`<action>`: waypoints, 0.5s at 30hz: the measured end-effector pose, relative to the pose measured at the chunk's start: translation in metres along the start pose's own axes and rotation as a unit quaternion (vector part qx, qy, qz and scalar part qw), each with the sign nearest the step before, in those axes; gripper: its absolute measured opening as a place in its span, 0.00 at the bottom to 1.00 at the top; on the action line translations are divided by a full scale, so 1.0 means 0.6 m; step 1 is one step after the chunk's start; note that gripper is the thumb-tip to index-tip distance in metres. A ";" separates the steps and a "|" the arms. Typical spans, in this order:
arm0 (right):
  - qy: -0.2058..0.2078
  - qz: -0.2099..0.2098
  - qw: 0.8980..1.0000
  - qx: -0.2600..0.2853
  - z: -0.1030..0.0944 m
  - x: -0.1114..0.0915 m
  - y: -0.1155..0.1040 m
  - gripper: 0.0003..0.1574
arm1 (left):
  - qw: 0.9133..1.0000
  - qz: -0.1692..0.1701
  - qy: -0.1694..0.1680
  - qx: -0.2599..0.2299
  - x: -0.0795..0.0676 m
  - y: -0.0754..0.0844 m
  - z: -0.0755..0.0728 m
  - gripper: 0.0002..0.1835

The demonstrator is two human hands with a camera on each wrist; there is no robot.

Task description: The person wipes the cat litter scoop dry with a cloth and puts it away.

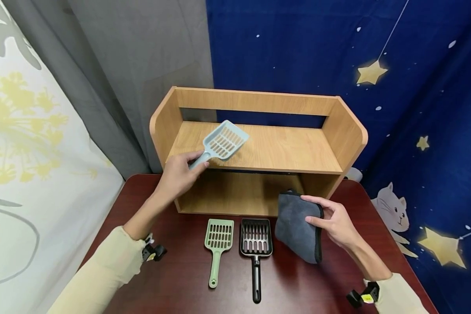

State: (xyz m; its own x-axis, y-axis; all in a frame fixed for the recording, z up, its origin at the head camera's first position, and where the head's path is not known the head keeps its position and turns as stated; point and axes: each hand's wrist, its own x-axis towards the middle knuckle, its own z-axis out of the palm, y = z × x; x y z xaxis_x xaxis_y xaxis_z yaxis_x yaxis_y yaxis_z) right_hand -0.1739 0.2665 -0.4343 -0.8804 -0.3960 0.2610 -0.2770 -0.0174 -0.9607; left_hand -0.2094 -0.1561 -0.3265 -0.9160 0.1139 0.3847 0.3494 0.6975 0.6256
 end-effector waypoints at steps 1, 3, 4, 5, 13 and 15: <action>-0.002 0.001 1.000 0.003 0.000 0.000 0.001 0.35 | 1.000 -0.005 0.004 0.005 0.005 -0.004 -0.001 0.23; -0.006 0.003 1.000 0.010 -0.001 0.000 0.004 0.35 | 1.000 -0.013 0.013 0.017 0.015 -0.010 -0.004 0.24; -0.008 0.004 1.000 0.013 -0.001 -0.001 0.005 0.35 | 0.999 -0.018 0.016 0.022 0.020 -0.012 -0.005 0.24; -0.009 0.006 1.000 0.015 -0.001 -0.001 0.006 0.35 | 0.999 -0.021 0.018 0.029 0.025 -0.015 -0.005 0.25; -0.002 0.015 1.000 0.012 -0.004 -0.008 0.014 0.34 | 0.997 -0.062 -0.003 0.051 0.064 -0.024 0.000 0.27; 0.001 0.017 1.000 0.006 -0.004 -0.010 0.017 0.34 | 0.996 -0.072 -0.008 0.055 0.071 -0.028 0.001 0.27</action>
State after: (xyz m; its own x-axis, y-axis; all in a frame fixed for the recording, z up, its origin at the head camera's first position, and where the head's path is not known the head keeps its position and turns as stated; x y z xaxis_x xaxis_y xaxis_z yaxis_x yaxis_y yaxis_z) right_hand -0.1724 0.2708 -0.4451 -0.8903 -0.3941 0.2282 -0.2417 -0.0157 -0.9702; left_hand -0.2543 -0.1625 -0.3209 -0.9584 0.0180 0.2849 0.1915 0.7807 0.5948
